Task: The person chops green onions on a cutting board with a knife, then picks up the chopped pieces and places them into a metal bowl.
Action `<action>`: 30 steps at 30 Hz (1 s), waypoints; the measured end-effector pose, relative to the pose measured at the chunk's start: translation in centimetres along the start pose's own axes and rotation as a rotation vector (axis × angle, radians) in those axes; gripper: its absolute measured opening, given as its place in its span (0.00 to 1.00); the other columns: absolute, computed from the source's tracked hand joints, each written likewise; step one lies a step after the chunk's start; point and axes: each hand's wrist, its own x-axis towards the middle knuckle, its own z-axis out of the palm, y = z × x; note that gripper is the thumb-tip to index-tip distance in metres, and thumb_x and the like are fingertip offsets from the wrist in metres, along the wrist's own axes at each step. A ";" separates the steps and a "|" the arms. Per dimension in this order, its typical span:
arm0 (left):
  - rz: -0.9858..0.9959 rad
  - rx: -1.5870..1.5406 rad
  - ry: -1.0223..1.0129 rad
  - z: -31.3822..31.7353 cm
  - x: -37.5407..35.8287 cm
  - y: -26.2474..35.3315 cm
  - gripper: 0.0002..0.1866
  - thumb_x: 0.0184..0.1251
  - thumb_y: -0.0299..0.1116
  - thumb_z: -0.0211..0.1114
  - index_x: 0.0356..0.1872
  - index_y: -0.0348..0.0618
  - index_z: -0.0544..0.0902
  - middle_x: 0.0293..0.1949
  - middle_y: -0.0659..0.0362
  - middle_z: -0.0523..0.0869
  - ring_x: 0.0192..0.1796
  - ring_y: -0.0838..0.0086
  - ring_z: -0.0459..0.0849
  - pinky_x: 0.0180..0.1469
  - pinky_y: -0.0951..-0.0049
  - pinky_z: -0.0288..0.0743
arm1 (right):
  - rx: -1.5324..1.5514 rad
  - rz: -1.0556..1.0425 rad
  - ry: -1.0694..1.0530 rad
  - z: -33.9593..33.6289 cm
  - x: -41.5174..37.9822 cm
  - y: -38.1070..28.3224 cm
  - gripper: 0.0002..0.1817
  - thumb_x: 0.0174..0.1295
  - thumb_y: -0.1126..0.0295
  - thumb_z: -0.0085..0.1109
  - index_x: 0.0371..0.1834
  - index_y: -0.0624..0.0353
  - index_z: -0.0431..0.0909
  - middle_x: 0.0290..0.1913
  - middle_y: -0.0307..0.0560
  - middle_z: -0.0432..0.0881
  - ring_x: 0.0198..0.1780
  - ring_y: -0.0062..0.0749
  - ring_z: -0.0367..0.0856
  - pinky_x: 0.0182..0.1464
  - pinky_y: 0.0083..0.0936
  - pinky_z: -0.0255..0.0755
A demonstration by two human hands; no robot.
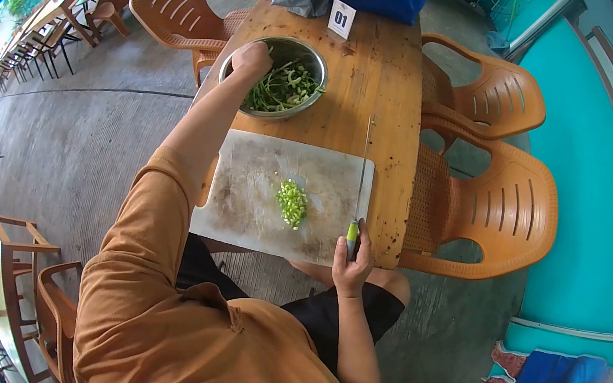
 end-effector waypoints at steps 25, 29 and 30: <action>0.412 -0.462 -0.121 -1.9 -4.8 4.7 0.15 0.64 0.42 0.73 0.41 0.40 0.94 0.42 0.42 0.94 0.48 0.48 0.94 0.56 0.54 0.86 | 0.051 0.012 0.017 0.3 -0.3 0.6 0.30 0.77 0.65 0.66 0.76 0.70 0.74 0.69 0.63 0.84 0.68 0.51 0.86 0.71 0.39 0.77; 0.432 -0.449 -0.034 -1.6 -3.1 3.4 0.13 0.65 0.38 0.70 0.41 0.40 0.94 0.44 0.41 0.94 0.50 0.48 0.94 0.58 0.51 0.86 | 0.068 0.051 -0.003 0.2 -0.3 0.6 0.30 0.76 0.64 0.67 0.76 0.70 0.74 0.70 0.63 0.84 0.68 0.53 0.86 0.70 0.39 0.77; 0.425 -0.468 -0.063 -1.6 -3.0 3.2 0.13 0.64 0.38 0.71 0.42 0.40 0.94 0.44 0.41 0.94 0.51 0.48 0.94 0.59 0.52 0.86 | 0.080 0.082 -0.013 0.1 -0.3 0.3 0.31 0.76 0.63 0.68 0.76 0.69 0.74 0.70 0.63 0.84 0.68 0.54 0.86 0.71 0.40 0.77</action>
